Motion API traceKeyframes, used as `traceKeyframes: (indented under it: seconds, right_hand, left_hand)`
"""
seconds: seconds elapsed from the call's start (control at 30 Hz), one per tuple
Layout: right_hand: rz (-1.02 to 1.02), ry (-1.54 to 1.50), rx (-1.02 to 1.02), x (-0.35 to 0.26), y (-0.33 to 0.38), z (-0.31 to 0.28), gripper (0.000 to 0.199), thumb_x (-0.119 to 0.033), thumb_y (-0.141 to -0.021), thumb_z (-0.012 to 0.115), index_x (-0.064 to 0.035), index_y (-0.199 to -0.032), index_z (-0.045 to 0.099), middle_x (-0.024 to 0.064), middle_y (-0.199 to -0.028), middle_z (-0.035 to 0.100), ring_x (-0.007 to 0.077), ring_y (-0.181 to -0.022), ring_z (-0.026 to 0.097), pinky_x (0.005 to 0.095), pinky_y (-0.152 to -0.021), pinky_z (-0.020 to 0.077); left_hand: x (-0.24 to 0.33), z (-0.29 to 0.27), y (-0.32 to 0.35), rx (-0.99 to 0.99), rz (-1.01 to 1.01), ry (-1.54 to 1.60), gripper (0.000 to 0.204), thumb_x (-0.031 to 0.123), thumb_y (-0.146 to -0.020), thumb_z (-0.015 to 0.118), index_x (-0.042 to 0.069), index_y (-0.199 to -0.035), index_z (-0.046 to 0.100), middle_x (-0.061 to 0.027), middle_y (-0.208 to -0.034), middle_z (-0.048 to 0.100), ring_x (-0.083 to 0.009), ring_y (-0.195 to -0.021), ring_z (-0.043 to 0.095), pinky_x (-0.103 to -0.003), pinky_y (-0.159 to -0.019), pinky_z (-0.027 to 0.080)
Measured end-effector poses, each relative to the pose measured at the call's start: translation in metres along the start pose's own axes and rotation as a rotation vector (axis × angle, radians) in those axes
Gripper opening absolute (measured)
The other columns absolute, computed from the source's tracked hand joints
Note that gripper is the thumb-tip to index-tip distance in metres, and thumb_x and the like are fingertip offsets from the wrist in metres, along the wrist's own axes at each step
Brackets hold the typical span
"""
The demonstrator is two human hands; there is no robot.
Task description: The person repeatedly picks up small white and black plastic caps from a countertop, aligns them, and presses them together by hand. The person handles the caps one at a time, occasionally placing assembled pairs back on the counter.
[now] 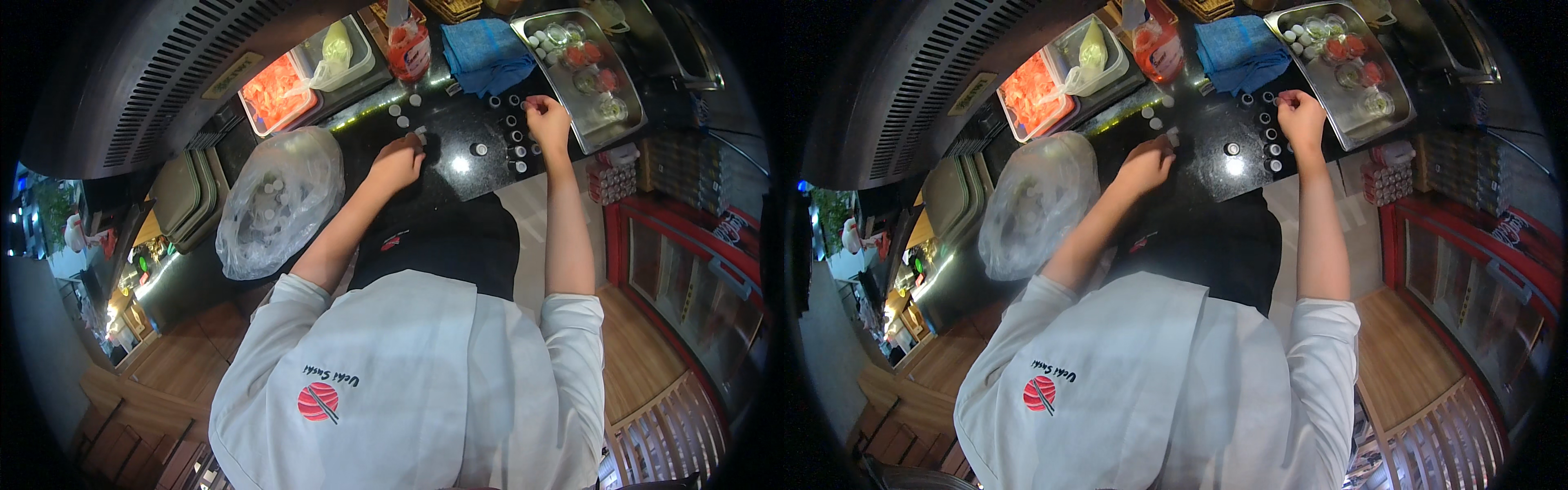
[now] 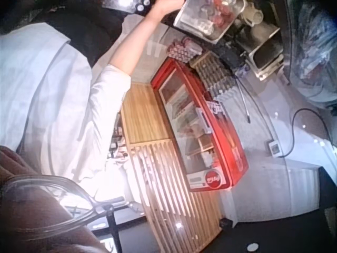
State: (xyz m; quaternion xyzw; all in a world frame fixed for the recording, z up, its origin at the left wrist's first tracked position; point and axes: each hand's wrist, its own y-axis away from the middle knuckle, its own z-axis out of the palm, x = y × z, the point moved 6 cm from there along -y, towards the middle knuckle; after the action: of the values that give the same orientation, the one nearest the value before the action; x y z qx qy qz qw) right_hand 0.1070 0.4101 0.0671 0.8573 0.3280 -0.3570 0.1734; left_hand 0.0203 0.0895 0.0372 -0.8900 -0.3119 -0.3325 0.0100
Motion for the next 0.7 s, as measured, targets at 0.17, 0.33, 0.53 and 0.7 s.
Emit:
traceKeyframes:
  seconds: [0.17,0.33,0.53,0.7]
  right_hand:
    - [0.01,0.12,-0.063,0.004,-0.022,0.011,0.018,-0.019,-0.082,0.076,-0.0066,-0.095,0.081,0.0152,-0.086,0.077,0.0271,-0.081,0.075,0.0363,-0.08,0.0574]
    - [0.011,0.207,-0.12,0.013,-0.036,0.022,0.02,-0.024,-0.081,0.078,-0.0102,-0.095,0.082,0.0153,-0.09,0.078,0.0295,-0.086,0.075,0.0374,-0.082,0.0575]
    - [0.065,0.205,-0.22,0.02,-0.042,0.028,0.026,-0.031,-0.083,0.079,-0.0097,-0.096,0.081,0.0147,-0.095,0.078,0.0273,-0.09,0.075,0.0365,-0.085,0.0563]
    - [0.113,0.123,-0.304,0.032,-0.051,0.033,0.031,-0.036,-0.083,0.084,-0.0082,-0.097,0.081,0.0109,-0.087,0.077,0.0217,-0.078,0.073,0.0343,-0.076,0.0557]
  left_hand:
    - [-0.004,0.02,-0.001,-0.047,-0.023,0.364,0.031,0.029,-0.099,0.065,0.001,-0.114,0.064,-0.0128,-0.095,0.072,-0.0277,-0.084,0.071,-0.039,-0.077,0.055]
    - [-0.016,0.051,0.006,-0.462,-0.323,1.17,0.032,0.035,-0.103,0.062,0.005,-0.114,0.066,0.0003,-0.082,0.059,-0.0116,-0.067,0.057,-0.027,-0.061,0.046]
    - [-0.009,0.048,0.017,-0.389,-0.441,1.426,0.037,0.039,-0.104,0.061,0.003,-0.112,0.065,0.0006,-0.077,0.055,-0.0113,-0.063,0.053,-0.025,-0.056,0.04]
    - [-0.012,0.053,0.022,-0.379,-0.494,1.469,0.035,0.037,-0.102,0.065,0.003,-0.113,0.066,-0.002,-0.099,0.065,-0.0087,-0.072,0.062,-0.021,-0.06,0.049]
